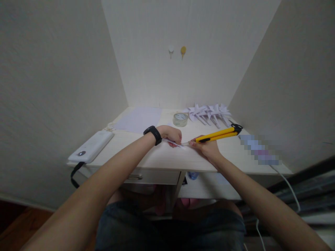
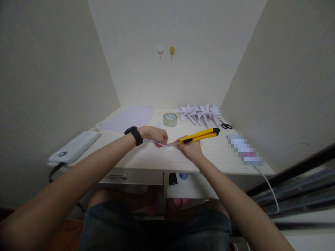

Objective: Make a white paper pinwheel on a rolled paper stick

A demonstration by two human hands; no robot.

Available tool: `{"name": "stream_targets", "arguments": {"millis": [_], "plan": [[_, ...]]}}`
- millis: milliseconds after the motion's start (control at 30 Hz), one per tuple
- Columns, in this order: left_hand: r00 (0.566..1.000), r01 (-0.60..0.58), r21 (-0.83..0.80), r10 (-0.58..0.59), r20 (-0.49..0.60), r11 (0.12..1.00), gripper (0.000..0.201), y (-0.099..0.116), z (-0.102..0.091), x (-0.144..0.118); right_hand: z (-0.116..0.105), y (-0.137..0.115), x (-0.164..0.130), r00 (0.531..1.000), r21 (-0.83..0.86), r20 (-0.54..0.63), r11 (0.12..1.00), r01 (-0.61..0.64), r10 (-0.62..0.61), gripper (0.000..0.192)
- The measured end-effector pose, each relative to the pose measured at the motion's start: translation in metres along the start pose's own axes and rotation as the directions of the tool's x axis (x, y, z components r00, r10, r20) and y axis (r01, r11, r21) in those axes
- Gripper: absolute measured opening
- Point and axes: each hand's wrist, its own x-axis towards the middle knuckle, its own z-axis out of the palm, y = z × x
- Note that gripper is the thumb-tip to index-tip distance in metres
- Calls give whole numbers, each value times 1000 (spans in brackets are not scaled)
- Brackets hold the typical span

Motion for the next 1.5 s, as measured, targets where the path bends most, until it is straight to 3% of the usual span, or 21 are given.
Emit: {"name": "stream_targets", "arguments": {"millis": [767, 1100, 1500], "plan": [[1000, -22, -36, 21, -12, 999, 7, -6, 1, 0, -2, 1, 0, 1000, -38, 0, 999, -26, 26, 31], [997, -66, -118, 63, -34, 991, 7, -6, 6, -11, -1, -3, -2, 998, -78, 56, 996, 36, -32, 27], [957, -213, -82, 190, -221, 974, 10, -8, 15, -25, 7, -29, -18, 977, -201, -118, 968, 149, -175, 24]]}}
